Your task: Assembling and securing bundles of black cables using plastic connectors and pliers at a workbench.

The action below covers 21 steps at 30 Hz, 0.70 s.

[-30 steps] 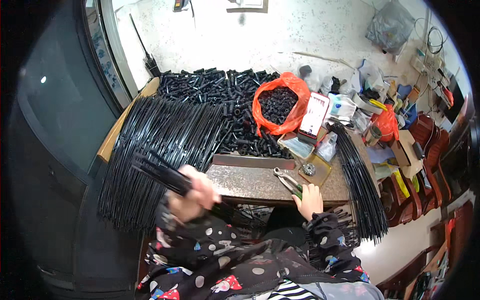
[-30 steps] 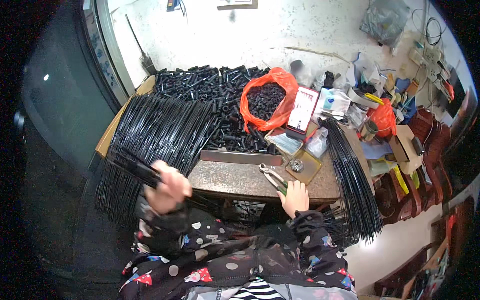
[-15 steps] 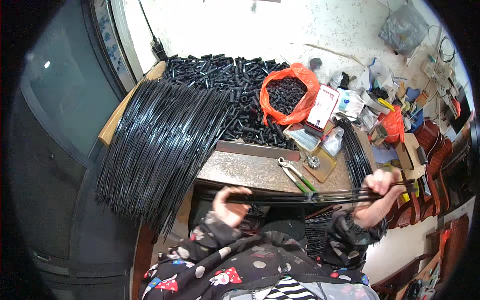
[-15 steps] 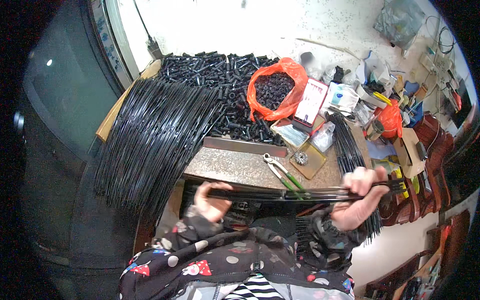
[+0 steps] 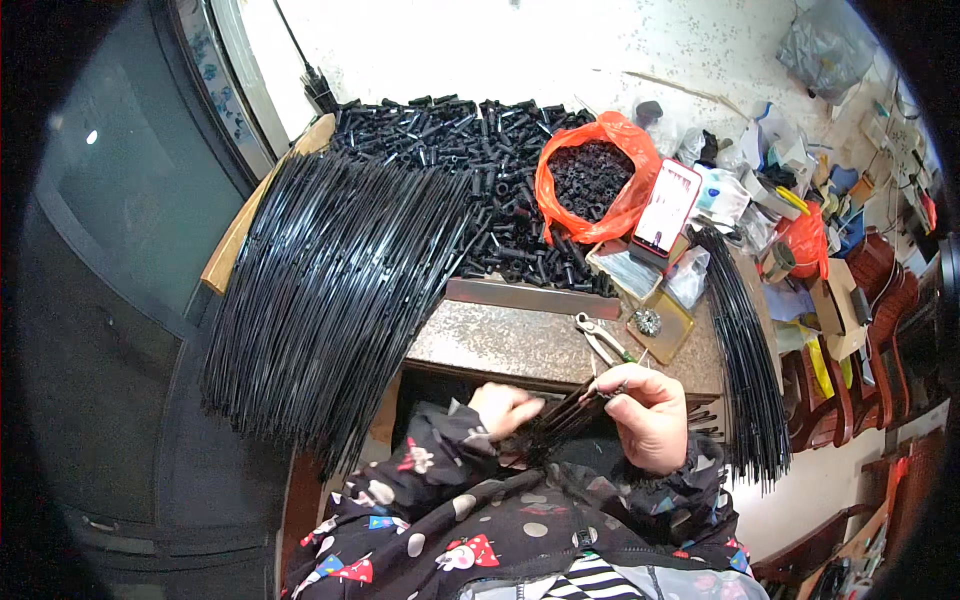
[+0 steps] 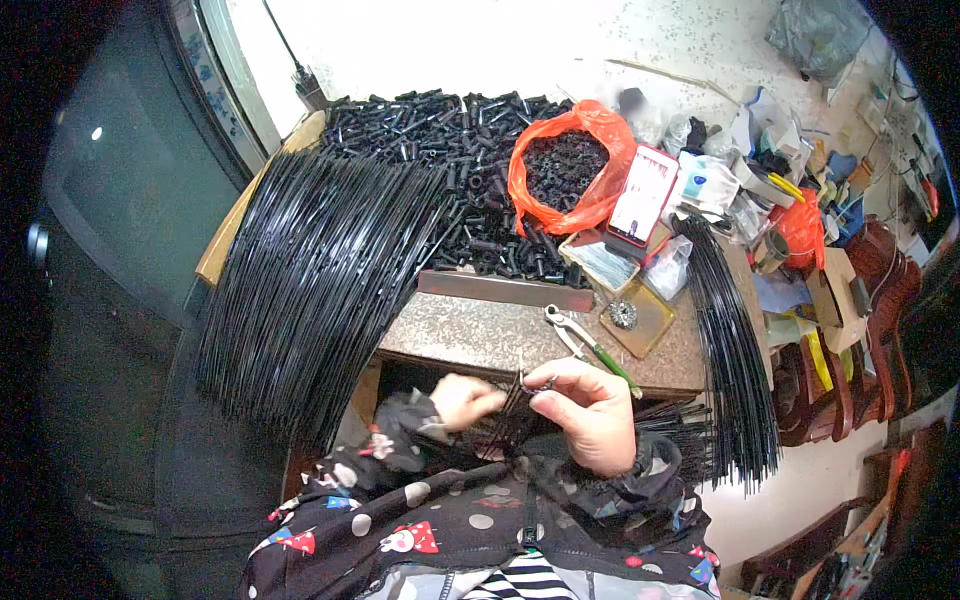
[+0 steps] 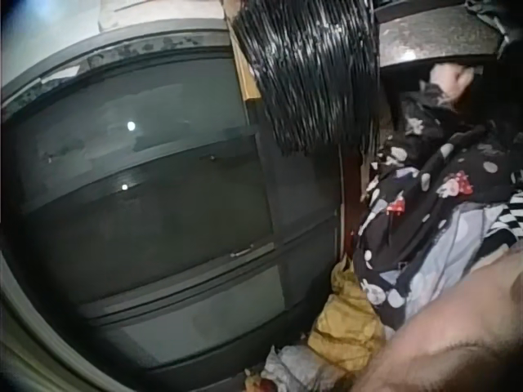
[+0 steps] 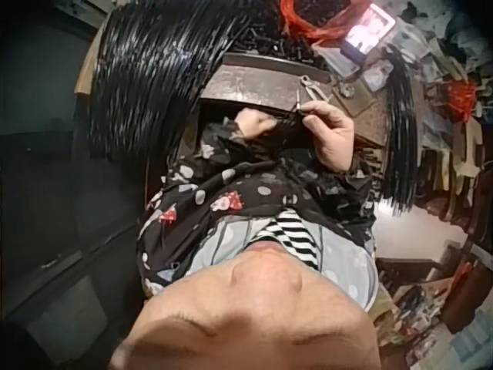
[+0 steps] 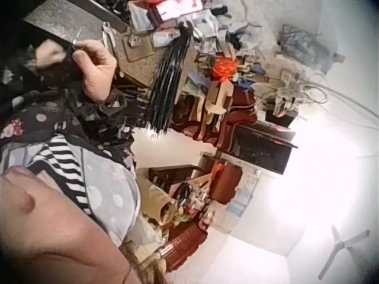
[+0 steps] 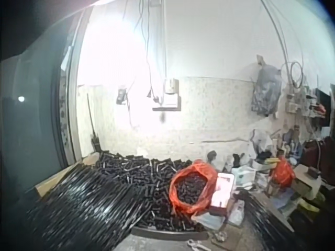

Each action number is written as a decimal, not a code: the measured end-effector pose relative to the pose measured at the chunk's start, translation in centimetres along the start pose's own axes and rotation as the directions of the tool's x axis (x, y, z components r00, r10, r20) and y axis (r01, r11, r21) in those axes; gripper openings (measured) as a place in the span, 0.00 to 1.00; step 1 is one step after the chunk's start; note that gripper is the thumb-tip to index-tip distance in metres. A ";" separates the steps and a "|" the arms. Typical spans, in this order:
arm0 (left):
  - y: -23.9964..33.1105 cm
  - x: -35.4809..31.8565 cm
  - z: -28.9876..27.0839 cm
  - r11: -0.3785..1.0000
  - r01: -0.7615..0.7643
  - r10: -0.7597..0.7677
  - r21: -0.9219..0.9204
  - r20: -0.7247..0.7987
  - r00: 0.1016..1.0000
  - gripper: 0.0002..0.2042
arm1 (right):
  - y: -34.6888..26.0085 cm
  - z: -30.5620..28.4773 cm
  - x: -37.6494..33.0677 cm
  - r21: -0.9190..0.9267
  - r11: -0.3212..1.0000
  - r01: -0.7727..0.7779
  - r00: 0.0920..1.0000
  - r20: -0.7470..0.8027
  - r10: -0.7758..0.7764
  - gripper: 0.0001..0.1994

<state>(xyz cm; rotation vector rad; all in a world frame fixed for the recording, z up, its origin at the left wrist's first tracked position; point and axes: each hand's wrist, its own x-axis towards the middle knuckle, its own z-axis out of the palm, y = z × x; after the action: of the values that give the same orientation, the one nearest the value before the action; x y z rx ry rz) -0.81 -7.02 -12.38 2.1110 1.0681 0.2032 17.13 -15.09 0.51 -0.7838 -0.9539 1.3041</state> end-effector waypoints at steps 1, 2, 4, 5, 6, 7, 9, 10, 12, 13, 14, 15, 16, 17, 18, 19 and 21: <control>3.1 -0.3 -2.9 0.939 -0.225 0.192 -0.260 -0.147 0.970 0.13 | -0.2 0.0 0.5 -0.059 0.998 -0.020 1.000 -0.012 0.019 0.08; 5.4 -0.8 -4.9 0.736 -0.389 0.271 -0.554 -0.285 0.919 0.11 | -0.3 0.1 1.0 -0.107 0.993 -0.040 0.999 -0.017 0.038 0.09; 8.2 -1.6 -7.3 0.548 -0.517 0.366 -0.658 -0.367 0.855 0.16 | 0.2 0.3 2.0 -0.112 0.993 -0.020 1.000 -0.016 0.018 0.08; 10.0 -2.2 -8.2 0.685 -0.559 0.394 -0.467 -0.408 0.824 0.16 | -0.2 1.0 1.9 -0.133 0.991 0.034 0.998 -0.041 -0.040 0.08; 10.8 -2.3 -8.9 0.790 -0.556 0.416 -0.257 -0.442 0.795 0.17 | -0.2 1.6 2.3 -0.149 0.986 0.071 0.995 -0.062 -0.081 0.07; 11.0 -2.3 -9.0 0.812 -0.539 0.396 -0.224 -0.468 0.790 0.17 | 0.0 1.9 2.4 -0.152 0.982 0.112 0.991 -0.058 -0.121 0.07; 11.0 -2.5 -8.7 0.811 -0.523 0.355 -0.262 -0.490 0.796 0.16 | 0.2 2.1 2.5 -0.160 0.979 0.125 0.989 -0.059 -0.136 0.08; 10.8 -2.1 -8.5 0.808 -0.526 0.363 -0.265 -0.480 0.799 0.16 | 0.2 2.1 2.5 -0.176 0.977 0.117 0.990 -0.059 -0.129 0.08; 10.4 -1.3 -7.9 0.650 -0.562 0.291 -0.510 -0.516 0.805 0.15 | 0.3 1.7 2.8 -0.145 0.984 0.103 0.991 -0.070 -0.114 0.08; 10.6 -1.3 -7.5 0.522 -0.557 0.220 -0.646 -0.530 0.819 0.14 | 0.1 1.6 3.0 -0.166 0.984 0.065 0.997 -0.027 -0.071 0.07; 10.5 -1.3 -7.2 0.527 -0.551 0.219 -0.648 -0.523 0.824 0.14 | 0.0 1.4 3.2 -0.188 0.982 0.028 1.000 0.016 -0.026 0.07; 10.6 -1.1 -6.9 0.479 -0.585 0.195 -0.654 -0.571 0.798 0.13 | 0.2 0.8 3.3 -0.126 0.992 0.006 0.999 0.047 0.000 0.07; 10.9 -0.9 -6.7 0.431 -0.619 0.166 -0.657 -0.616 0.770 0.12 | 0.7 0.2 3.3 -0.126 0.992 0.008 0.999 0.038 -0.004 0.07; 11.4 -0.8 -6.8 0.413 -0.583 0.108 -0.700 -0.598 0.794 0.10 | 1.2 -0.4 3.3 -0.031 0.999 -0.008 1.000 0.028 0.008 0.07; 11.2 -0.4 -6.5 0.414 -0.579 0.107 -0.702 -0.594 0.797 0.10 | 1.8 -0.9 3.4 0.068 0.997 -0.027 0.999 0.023 0.026 0.07; 11.0 0.1 -6.2 0.363 -0.603 0.113 -0.710 -0.609 0.785 0.09 | 2.0 -1.2 3.5 0.127 0.992 -0.019 1.000 0.025 0.016 0.07; 11.0 0.9 -6.3 0.358 -0.624 0.103 -0.694 -0.635 0.765 0.08 | 2.4 -1.3 3.3 0.116 0.993 0.016 1.000 -0.017 -0.014 0.06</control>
<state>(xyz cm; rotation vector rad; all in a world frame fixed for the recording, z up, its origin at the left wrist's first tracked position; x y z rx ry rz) 3.92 -7.03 -0.56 1.2301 0.4399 1.3296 17.39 -11.43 -1.74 -0.6949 -0.8610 1.3259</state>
